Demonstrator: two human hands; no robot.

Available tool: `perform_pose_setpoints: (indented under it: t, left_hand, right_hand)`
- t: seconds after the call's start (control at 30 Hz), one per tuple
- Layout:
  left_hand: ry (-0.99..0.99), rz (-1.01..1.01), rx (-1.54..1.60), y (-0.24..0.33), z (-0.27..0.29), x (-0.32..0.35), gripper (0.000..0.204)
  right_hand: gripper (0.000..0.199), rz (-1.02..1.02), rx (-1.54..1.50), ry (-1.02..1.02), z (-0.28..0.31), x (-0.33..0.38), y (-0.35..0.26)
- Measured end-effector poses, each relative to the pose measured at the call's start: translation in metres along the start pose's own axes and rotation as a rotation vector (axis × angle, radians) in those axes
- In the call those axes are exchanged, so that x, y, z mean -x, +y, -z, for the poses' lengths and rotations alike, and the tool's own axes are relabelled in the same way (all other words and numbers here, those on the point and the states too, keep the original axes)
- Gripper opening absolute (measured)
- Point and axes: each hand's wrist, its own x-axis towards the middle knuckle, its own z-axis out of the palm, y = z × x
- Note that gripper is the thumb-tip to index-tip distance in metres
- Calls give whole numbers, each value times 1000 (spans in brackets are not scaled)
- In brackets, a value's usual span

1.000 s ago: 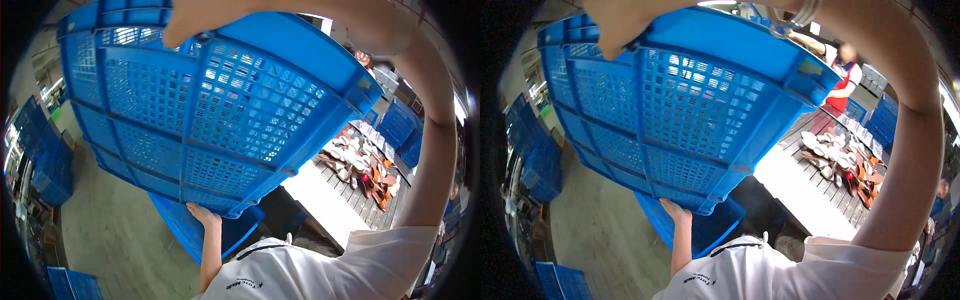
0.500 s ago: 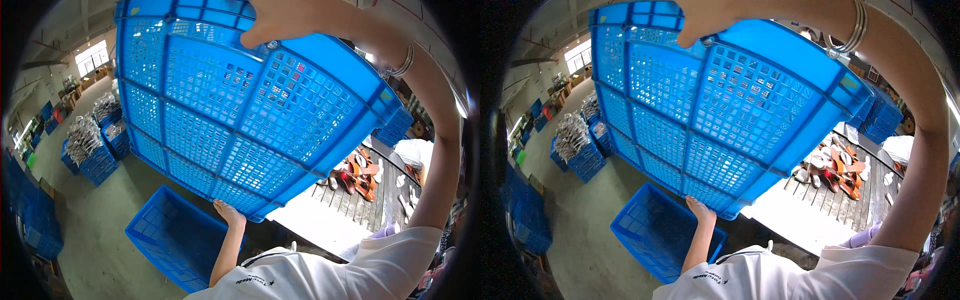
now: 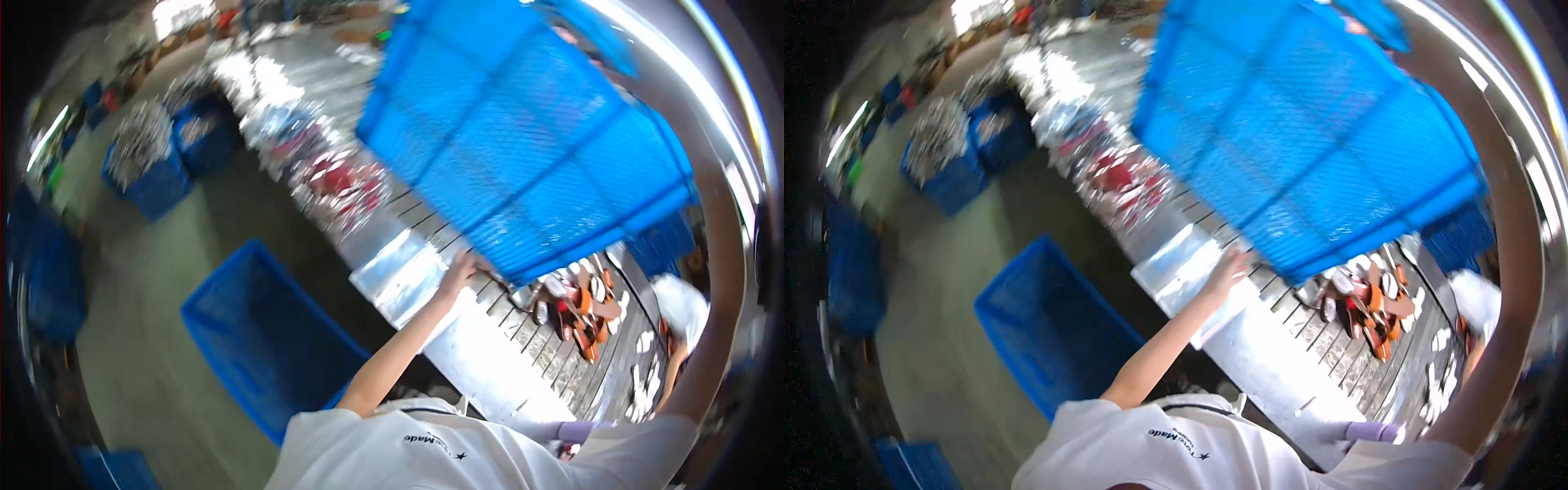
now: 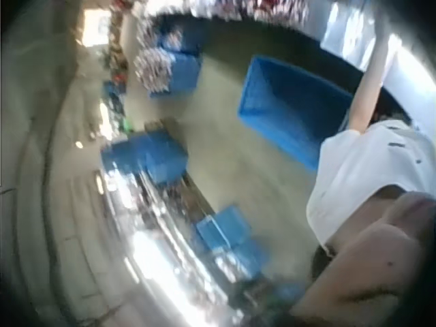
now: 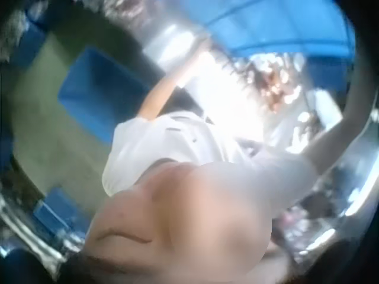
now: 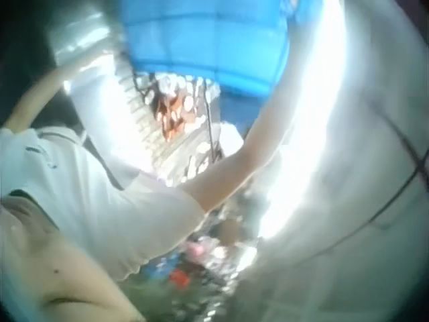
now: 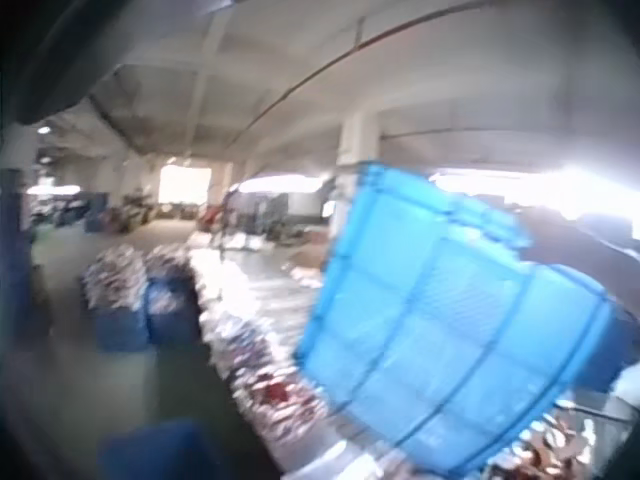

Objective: The person places pairs of white and brown slide sandals into clear plastic bags at a factory packing station. They repeatedly pick up slides, insert them into bags, and set the packaged pairs aside on the table. The person also moves blue plastic crates and stacks them nearby.

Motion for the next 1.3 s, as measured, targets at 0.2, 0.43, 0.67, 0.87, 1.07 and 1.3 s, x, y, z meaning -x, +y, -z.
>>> perform_pose_setpoints:
  t: [0.2, 0.43, 0.67, 0.87, 1.07, 1.3]
  left_hand:
    - [328, 98, 219, -56, 132, 164, 33]
    - [1178, 196, 499, -202, 229, 377, 32]
    - [1630, 110, 785, -327, 243, 498, 27]
    - [1665, 129, 992, -374, 273, 522, 24]
    - [1595, -20, 1372, -389, 291, 516, 39]
    - [1370, -60, 1968, -379, 323, 450, 117]
  right_hand:
    - [55, 192, -595, -54, -155, 72, -282]
    - [70, 532, -986, -1016, -366, 333, -623]
    - [59, 913, -787, -1270, -451, 524, -768]
    - [34, 914, -666, -1563, -496, 540, -825]
    - [40, 831, -625, -1414, -438, 434, -810]
    - [55, 827, -679, -1200, -315, 220, -801]
